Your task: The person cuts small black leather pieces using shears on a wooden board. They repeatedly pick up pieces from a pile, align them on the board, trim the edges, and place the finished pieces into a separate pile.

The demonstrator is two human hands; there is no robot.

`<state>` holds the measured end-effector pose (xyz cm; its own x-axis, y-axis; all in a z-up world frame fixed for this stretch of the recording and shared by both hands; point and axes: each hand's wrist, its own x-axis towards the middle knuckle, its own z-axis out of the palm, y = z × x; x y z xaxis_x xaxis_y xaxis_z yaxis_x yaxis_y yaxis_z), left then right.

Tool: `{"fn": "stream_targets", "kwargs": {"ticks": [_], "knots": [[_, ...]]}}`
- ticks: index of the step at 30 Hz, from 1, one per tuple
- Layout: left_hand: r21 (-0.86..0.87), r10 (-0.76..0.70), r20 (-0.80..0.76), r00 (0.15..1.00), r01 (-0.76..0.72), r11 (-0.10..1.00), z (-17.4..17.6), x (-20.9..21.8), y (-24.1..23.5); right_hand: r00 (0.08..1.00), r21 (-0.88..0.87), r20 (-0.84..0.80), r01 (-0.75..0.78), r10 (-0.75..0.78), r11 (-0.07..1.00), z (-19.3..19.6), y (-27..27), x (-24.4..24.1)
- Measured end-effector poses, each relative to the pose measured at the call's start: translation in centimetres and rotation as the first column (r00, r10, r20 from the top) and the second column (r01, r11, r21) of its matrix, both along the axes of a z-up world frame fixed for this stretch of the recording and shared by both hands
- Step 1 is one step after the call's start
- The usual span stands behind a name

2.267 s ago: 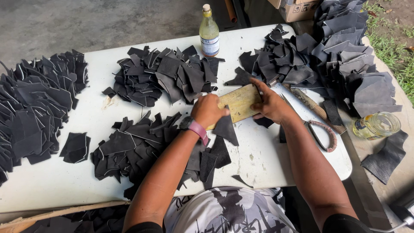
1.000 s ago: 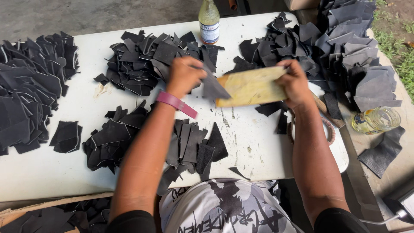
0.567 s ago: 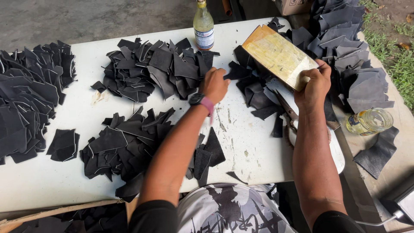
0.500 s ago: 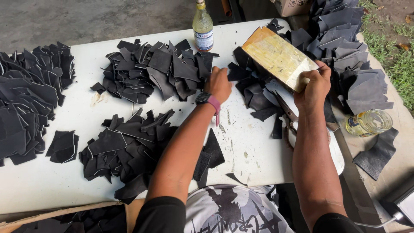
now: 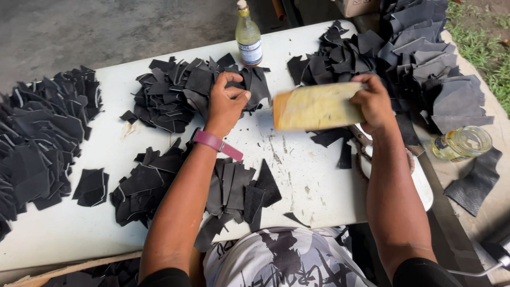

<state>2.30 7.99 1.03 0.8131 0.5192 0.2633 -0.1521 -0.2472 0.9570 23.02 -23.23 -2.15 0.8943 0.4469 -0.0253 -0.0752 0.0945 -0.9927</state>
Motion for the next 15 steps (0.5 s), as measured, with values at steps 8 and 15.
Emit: {"fn": "stream_targets", "kwargs": {"ticks": [8, 15], "knots": [[-0.061, -0.283, 0.224, 0.932, 0.303, 0.951, -0.7, -1.3, -3.9, 0.896, -0.053, 0.297, -0.329, 0.33, 0.943, 3.6, 3.4, -7.3], [0.081, -0.346, -0.014, 0.938, 0.346, 0.935, 1.2, -1.9, -7.5, 0.862, 0.07, -0.003, -0.505, 0.507, 0.86, 3.8, 4.5, -9.2]]}}
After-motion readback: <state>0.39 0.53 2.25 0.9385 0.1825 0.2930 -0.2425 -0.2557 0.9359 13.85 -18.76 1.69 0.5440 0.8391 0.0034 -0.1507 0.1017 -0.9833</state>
